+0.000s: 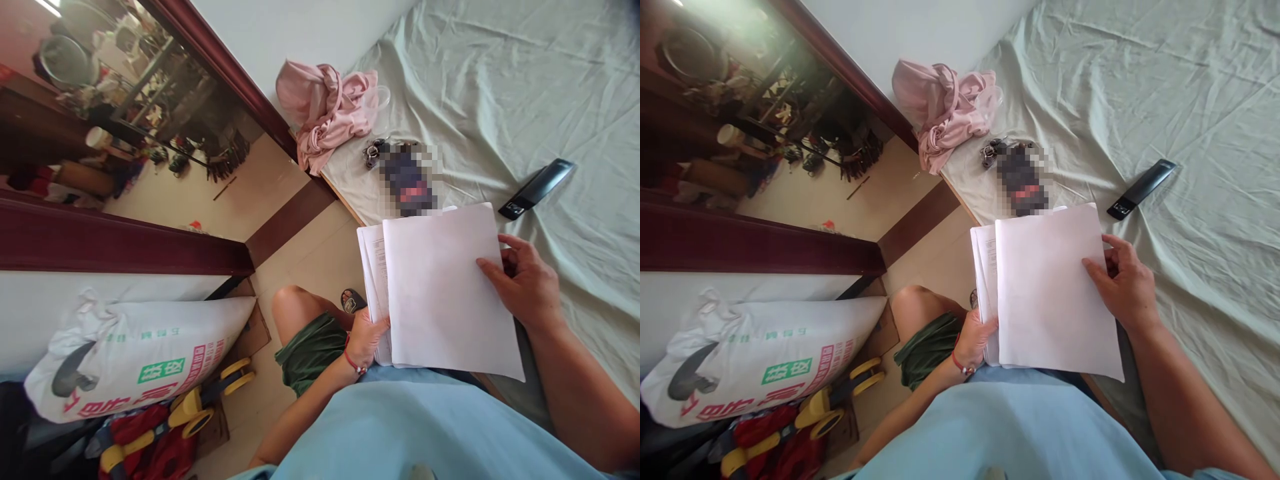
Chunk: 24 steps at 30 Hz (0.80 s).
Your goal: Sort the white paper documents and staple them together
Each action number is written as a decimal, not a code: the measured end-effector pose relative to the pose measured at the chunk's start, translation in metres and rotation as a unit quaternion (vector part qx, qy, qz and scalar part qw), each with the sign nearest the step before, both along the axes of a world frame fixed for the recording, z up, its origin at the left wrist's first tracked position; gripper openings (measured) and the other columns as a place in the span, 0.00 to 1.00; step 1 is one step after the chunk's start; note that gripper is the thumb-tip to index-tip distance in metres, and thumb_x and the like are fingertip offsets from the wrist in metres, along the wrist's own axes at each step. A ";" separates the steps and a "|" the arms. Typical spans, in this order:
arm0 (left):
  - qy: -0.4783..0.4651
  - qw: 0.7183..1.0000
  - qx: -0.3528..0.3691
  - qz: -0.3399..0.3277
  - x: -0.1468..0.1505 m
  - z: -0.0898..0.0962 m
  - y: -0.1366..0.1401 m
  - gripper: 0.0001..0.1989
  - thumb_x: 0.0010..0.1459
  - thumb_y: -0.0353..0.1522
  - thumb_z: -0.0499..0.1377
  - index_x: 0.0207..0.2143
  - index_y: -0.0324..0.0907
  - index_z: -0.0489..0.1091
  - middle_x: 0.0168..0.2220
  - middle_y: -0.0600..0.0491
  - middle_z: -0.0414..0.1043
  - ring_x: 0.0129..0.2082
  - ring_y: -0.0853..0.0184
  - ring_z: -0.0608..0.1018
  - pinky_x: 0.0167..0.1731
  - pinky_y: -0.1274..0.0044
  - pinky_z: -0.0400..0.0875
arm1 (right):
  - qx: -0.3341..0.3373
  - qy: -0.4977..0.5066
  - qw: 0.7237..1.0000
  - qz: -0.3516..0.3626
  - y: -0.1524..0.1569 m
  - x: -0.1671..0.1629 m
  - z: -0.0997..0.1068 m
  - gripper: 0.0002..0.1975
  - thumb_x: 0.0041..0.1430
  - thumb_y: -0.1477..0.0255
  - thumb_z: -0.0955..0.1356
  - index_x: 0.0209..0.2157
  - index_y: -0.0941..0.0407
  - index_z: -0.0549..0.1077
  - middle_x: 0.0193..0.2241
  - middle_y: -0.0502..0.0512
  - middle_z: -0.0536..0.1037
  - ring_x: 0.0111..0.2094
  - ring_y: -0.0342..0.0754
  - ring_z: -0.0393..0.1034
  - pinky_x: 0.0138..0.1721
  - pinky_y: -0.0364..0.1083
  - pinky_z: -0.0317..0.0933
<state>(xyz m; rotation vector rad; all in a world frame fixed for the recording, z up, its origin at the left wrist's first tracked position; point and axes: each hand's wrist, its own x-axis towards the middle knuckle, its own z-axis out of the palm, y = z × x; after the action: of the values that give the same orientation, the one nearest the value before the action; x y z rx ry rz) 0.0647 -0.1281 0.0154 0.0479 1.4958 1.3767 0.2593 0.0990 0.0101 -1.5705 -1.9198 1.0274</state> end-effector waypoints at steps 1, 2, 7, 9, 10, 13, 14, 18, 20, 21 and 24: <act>-0.002 1.000 0.000 -0.003 0.000 0.000 0.001 0.30 0.36 0.43 0.81 0.41 0.38 0.83 0.41 0.43 0.85 0.49 0.49 0.84 0.55 0.61 0.76 | -0.003 -0.009 1.000 0.007 0.001 0.000 0.000 0.36 0.50 0.50 0.71 0.58 0.53 0.75 0.36 0.53 0.81 0.32 0.50 0.73 0.41 0.50 0.65; -0.004 1.000 0.000 -0.007 0.000 -0.001 0.002 0.30 0.36 0.43 0.81 0.41 0.38 0.83 0.41 0.43 0.85 0.48 0.49 0.84 0.55 0.61 0.76 | -0.006 -0.017 1.000 0.018 0.001 0.000 0.001 0.33 0.51 0.51 0.71 0.55 0.53 0.77 0.34 0.52 0.81 0.31 0.49 0.73 0.39 0.49 0.64; -0.025 1.000 0.006 -0.003 0.000 -0.005 0.002 0.27 0.43 0.46 0.78 0.41 0.38 0.82 0.40 0.45 0.85 0.47 0.51 0.84 0.54 0.63 0.76 | 0.040 0.015 0.993 0.108 0.000 0.002 0.007 0.17 0.59 0.55 0.68 0.35 0.54 0.79 0.24 0.48 0.70 0.25 0.42 0.63 0.29 0.45 0.57; -0.041 0.999 0.007 0.020 -0.001 -0.007 0.001 0.26 0.47 0.48 0.75 0.40 0.38 0.82 0.39 0.45 0.85 0.47 0.53 0.84 0.54 0.64 0.76 | 0.058 0.044 0.990 0.122 -0.001 0.005 0.006 0.13 0.61 0.59 0.68 0.35 0.54 0.78 0.25 0.48 0.70 0.25 0.41 0.63 0.28 0.44 0.57; -0.047 0.998 0.006 0.036 -0.001 -0.008 0.001 0.25 0.49 0.49 0.74 0.39 0.38 0.82 0.38 0.46 0.85 0.47 0.53 0.84 0.55 0.65 0.75 | 0.065 0.054 0.989 0.123 -0.001 0.006 0.005 0.12 0.61 0.60 0.68 0.35 0.54 0.78 0.26 0.48 0.71 0.26 0.42 0.64 0.28 0.43 0.57; -0.052 0.995 -0.010 0.080 -0.002 -0.010 0.001 0.22 0.47 0.47 0.74 0.35 0.38 0.81 0.36 0.47 0.85 0.48 0.53 0.84 0.57 0.66 0.74 | 0.114 0.044 0.986 0.113 -0.001 0.006 -0.002 0.11 0.61 0.62 0.68 0.35 0.54 0.77 0.33 0.51 0.76 0.30 0.44 0.70 0.31 0.44 0.61; -0.046 0.995 -0.014 0.086 -0.002 -0.010 0.002 0.22 0.47 0.47 0.75 0.34 0.38 0.81 0.36 0.48 0.85 0.48 0.53 0.84 0.57 0.66 0.73 | 0.136 0.031 0.984 0.106 -0.001 0.006 -0.004 0.11 0.60 0.62 0.67 0.35 0.54 0.77 0.37 0.53 0.78 0.33 0.46 0.72 0.33 0.45 0.62; 0.007 0.999 -0.003 0.034 -0.002 -0.014 0.001 0.23 0.50 0.50 0.72 0.37 0.39 0.82 0.38 0.47 0.85 0.51 0.52 0.83 0.59 0.65 0.72 | 0.186 -0.016 0.979 0.083 0.001 0.002 -0.009 0.13 0.60 0.60 0.66 0.32 0.55 0.74 0.55 0.59 0.78 0.47 0.56 0.77 0.39 0.50 0.65; 0.046 0.999 0.007 -0.008 -0.002 -0.017 -0.001 0.25 0.54 0.52 0.70 0.39 0.39 0.82 0.41 0.47 0.85 0.52 0.53 0.82 0.60 0.65 0.71 | 0.179 -0.015 0.980 0.087 0.002 0.002 -0.008 0.13 0.61 0.59 0.66 0.34 0.55 0.74 0.57 0.60 0.77 0.50 0.58 0.76 0.41 0.51 0.65; 0.064 0.998 0.009 -0.025 -0.002 -0.018 -0.002 0.25 0.55 0.52 0.69 0.40 0.39 0.82 0.43 0.47 0.85 0.52 0.53 0.82 0.60 0.66 0.71 | 0.169 -0.012 0.981 0.091 0.003 0.002 -0.007 0.13 0.61 0.59 0.66 0.36 0.54 0.75 0.56 0.59 0.78 0.49 0.57 0.76 0.41 0.51 0.65; 0.102 0.993 0.006 -0.061 -0.003 -0.022 -0.006 0.26 0.59 0.53 0.66 0.43 0.39 0.81 0.48 0.47 0.84 0.52 0.54 0.81 0.59 0.66 0.71 | 0.127 -0.011 0.987 0.096 0.003 0.004 -0.004 0.14 0.61 0.58 0.67 0.36 0.54 0.74 0.37 0.54 0.79 0.33 0.48 0.72 0.34 0.48 0.61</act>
<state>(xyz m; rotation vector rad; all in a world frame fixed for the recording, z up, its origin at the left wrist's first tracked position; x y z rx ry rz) 0.0616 -0.1336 -0.0064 0.2915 1.6263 1.3114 0.2635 0.1022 0.0064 -1.2791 -2.1543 0.8020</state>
